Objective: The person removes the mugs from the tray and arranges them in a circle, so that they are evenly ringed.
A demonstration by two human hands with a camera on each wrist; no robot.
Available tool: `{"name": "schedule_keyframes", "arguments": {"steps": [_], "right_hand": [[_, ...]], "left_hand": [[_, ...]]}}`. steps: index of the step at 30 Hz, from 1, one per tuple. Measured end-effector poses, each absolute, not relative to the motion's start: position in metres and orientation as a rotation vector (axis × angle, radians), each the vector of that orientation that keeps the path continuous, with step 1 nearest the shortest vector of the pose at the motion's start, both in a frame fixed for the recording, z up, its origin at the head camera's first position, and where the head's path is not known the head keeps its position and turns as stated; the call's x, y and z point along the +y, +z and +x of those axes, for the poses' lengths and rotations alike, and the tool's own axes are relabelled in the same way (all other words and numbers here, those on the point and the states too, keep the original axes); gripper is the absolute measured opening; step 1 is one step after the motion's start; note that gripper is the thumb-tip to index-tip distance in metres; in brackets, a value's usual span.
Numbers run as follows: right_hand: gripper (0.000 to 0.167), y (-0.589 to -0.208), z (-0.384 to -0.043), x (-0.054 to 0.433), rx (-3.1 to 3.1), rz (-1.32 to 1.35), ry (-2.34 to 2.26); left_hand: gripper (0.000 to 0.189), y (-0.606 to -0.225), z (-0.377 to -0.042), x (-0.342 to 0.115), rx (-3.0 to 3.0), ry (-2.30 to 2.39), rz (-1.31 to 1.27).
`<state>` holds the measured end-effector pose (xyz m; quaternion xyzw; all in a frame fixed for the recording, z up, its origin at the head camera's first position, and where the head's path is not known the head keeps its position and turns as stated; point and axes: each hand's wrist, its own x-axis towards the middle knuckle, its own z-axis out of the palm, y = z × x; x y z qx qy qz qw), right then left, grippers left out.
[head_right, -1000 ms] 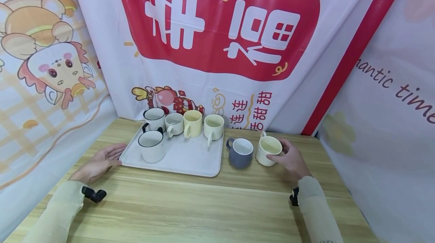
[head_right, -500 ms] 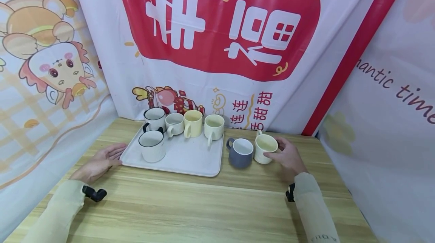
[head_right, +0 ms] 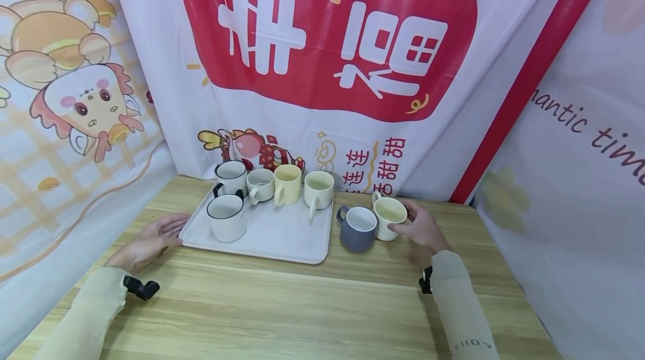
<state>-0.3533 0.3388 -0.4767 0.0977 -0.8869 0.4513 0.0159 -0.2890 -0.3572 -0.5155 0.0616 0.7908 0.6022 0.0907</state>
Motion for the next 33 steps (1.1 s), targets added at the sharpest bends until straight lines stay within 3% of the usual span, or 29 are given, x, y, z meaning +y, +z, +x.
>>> {"name": "schedule_keyframes", "arguments": {"steps": [9,19,27,33], "right_hand": [[0.085,-0.47,-0.35,0.339,-2.769,0.308,1.423],[0.097,-0.433,-0.347,0.334,-2.847,0.341,1.258],[0.099,-0.402,-0.34,0.299,-2.89,0.321,1.242],[0.094,-0.393,-0.335,0.26,-2.821,0.51,1.262]], "left_hand": [[0.082,-0.517,-0.288,-0.356,2.349,1.795,0.198],[0.083,-0.515,-0.288,-0.357,2.335,1.812,0.207],[0.082,-0.515,-0.288,-0.357,2.337,1.809,0.213],[0.081,-0.516,-0.287,-0.356,2.328,1.813,0.203]]}}
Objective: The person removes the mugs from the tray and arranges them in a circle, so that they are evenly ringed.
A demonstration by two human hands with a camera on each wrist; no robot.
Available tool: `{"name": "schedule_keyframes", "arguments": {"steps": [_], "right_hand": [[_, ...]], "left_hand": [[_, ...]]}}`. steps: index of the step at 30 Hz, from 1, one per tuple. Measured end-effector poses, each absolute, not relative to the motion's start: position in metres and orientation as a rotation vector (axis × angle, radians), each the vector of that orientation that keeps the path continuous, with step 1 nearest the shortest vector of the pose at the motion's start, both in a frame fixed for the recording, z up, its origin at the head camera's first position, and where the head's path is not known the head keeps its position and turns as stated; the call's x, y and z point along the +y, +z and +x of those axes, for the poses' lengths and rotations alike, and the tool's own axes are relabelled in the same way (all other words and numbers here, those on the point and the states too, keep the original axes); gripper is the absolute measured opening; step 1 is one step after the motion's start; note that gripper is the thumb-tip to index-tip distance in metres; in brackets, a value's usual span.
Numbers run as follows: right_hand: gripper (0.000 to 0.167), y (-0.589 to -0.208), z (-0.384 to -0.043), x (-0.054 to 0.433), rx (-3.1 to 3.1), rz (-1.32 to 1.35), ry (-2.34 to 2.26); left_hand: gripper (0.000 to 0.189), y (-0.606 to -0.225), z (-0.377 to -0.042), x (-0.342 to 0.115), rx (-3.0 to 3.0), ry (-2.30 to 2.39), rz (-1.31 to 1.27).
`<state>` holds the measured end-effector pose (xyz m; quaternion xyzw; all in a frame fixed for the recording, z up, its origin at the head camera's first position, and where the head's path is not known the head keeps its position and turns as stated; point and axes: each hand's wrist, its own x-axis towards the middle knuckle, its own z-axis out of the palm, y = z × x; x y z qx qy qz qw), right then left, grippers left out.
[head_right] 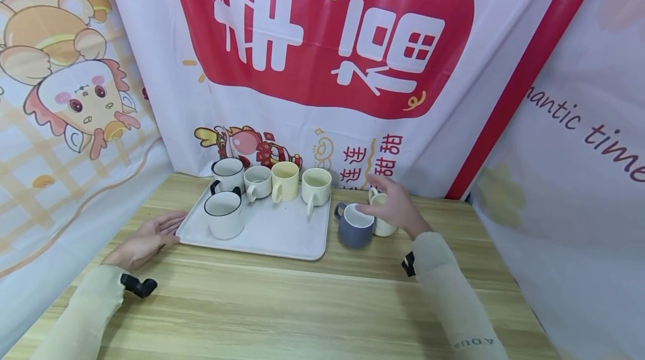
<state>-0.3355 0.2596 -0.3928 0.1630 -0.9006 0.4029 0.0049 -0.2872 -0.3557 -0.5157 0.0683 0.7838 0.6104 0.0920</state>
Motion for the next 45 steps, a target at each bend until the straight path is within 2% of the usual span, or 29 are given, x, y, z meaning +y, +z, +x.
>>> {"name": "schedule_keyframes", "arguments": {"steps": [8,18,32,45], "right_hand": [[0.091,-0.388,-0.333,0.196,-2.787,0.7,1.191],[0.089,-0.404,-0.328,0.129,-2.699,0.97,1.213],[0.09,-0.422,-0.317,0.048,-2.698,1.062,1.186],[0.095,-0.452,-0.323,0.0,-2.641,0.981,1.311]], "left_hand": [[0.081,-0.517,-0.287,-0.357,2.338,1.812,0.191],[0.081,-0.516,-0.287,-0.357,2.345,1.804,0.208],[0.08,-0.519,-0.288,-0.358,2.351,1.806,0.229],[0.08,-0.516,-0.286,-0.355,2.341,1.821,0.205]]}}
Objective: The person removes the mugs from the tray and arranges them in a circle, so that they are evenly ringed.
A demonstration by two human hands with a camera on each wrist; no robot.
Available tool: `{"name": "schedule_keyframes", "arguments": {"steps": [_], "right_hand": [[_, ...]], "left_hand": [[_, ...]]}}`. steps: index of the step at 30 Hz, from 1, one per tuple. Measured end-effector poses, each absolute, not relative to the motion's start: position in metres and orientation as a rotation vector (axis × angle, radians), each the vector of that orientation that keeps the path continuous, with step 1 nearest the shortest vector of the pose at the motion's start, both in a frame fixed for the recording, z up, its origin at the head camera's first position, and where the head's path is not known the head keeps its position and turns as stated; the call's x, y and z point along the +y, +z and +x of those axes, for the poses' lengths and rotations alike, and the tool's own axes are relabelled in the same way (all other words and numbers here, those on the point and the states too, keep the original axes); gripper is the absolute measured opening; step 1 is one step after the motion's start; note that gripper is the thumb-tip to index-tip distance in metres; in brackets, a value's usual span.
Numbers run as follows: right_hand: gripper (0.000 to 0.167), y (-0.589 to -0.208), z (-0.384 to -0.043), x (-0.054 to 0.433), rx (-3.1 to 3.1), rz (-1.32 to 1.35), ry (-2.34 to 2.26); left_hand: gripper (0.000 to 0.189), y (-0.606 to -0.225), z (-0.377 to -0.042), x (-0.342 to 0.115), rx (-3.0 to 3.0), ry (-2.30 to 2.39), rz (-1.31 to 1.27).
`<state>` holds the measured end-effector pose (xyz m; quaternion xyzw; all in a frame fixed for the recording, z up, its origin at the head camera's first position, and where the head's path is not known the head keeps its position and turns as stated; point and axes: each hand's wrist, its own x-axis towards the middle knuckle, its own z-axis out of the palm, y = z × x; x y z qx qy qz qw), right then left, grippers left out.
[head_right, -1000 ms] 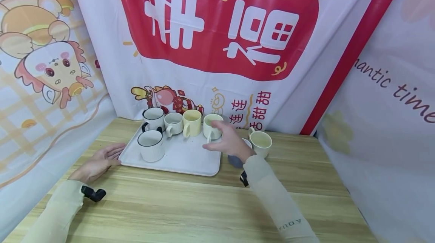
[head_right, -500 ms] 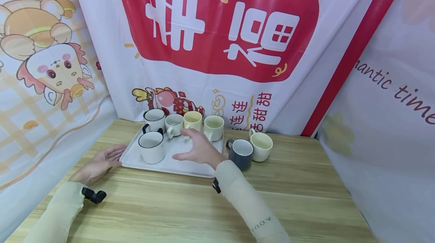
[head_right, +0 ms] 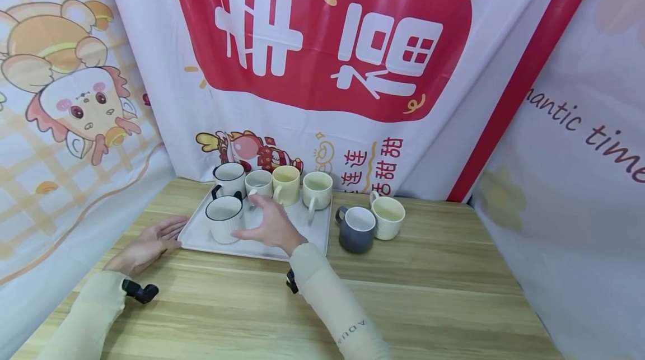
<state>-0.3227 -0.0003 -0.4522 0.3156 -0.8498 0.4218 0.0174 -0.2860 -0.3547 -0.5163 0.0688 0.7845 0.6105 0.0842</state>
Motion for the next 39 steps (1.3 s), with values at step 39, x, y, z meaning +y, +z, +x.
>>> {"name": "schedule_keyframes", "arguments": {"steps": [39], "right_hand": [[0.099,-0.496,-0.33,-0.074,-2.586,0.487,1.626]], "left_hand": [[0.079,-0.518,-0.286,-0.357,2.329,1.81,0.176]]}}
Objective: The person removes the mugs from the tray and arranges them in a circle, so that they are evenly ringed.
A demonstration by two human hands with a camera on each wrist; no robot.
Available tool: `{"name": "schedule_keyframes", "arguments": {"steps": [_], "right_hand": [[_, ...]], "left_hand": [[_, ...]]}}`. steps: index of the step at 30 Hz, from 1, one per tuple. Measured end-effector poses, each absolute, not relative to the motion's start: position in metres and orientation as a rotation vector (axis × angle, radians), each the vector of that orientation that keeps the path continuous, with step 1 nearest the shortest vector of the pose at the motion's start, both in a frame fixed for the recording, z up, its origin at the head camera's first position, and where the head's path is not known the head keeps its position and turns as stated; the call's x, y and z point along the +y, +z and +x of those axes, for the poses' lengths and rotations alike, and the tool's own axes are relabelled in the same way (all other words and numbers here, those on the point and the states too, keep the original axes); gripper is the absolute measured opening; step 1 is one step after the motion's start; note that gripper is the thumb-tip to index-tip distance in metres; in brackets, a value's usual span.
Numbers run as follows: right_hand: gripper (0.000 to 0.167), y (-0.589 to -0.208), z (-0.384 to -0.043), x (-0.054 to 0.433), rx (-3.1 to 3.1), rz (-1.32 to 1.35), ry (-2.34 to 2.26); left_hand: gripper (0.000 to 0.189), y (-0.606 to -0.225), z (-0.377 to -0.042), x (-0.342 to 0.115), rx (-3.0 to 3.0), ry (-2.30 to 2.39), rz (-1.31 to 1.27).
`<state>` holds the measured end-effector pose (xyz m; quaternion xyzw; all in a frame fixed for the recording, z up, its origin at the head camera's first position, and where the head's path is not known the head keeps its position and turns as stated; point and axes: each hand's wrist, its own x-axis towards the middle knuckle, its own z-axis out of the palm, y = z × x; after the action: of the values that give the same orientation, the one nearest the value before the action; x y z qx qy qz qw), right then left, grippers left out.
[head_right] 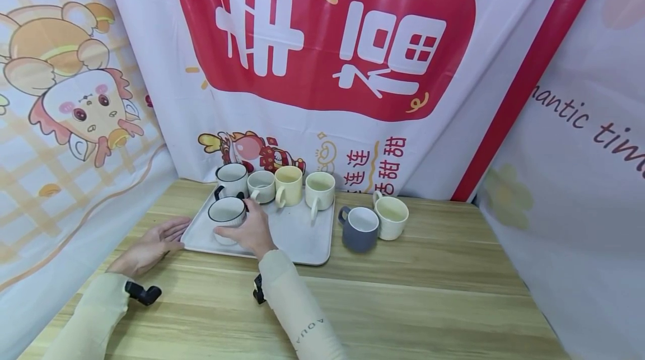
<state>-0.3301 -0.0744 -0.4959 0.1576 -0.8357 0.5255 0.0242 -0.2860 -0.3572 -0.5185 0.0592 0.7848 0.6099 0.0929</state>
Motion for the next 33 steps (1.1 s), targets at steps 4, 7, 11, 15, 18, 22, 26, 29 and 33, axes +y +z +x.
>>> {"name": "schedule_keyframes", "arguments": {"steps": [4,7,11,15,18,22,26,29,33], "right_hand": [[0.094,-0.494,-0.329,-0.076,-2.567,0.473,1.629],[0.093,-0.492,-0.328,-0.075,-2.572,0.443,1.643],[0.094,-0.49,-0.326,-0.072,-2.574,0.425,1.656],[0.092,-0.487,-0.324,-0.068,-2.561,0.467,1.657],[0.087,-0.483,-0.323,-0.063,-2.546,0.525,1.654],[0.082,-0.477,-0.322,-0.053,-2.538,0.611,1.65],[0.083,-0.468,-0.321,-0.039,-2.501,0.708,1.667],[0.084,-0.46,-0.32,-0.028,-2.465,0.785,1.648],[0.087,-0.451,-0.317,-0.011,-2.459,0.817,1.6]], "left_hand": [[0.08,-0.517,-0.286,-0.356,2.331,1.812,0.168],[0.08,-0.517,-0.285,-0.355,2.337,1.81,0.16],[0.08,-0.517,-0.285,-0.354,2.345,1.794,0.173],[0.08,-0.517,-0.284,-0.355,2.335,1.806,0.177],[0.08,-0.516,-0.284,-0.356,2.327,1.82,0.194],[0.081,-0.516,-0.283,-0.356,2.322,1.827,0.199],[0.081,-0.517,-0.284,-0.356,2.317,1.827,0.19],[0.082,-0.517,-0.283,-0.356,2.314,1.825,0.2],[0.082,-0.515,-0.284,-0.356,2.313,1.816,0.189]]}}
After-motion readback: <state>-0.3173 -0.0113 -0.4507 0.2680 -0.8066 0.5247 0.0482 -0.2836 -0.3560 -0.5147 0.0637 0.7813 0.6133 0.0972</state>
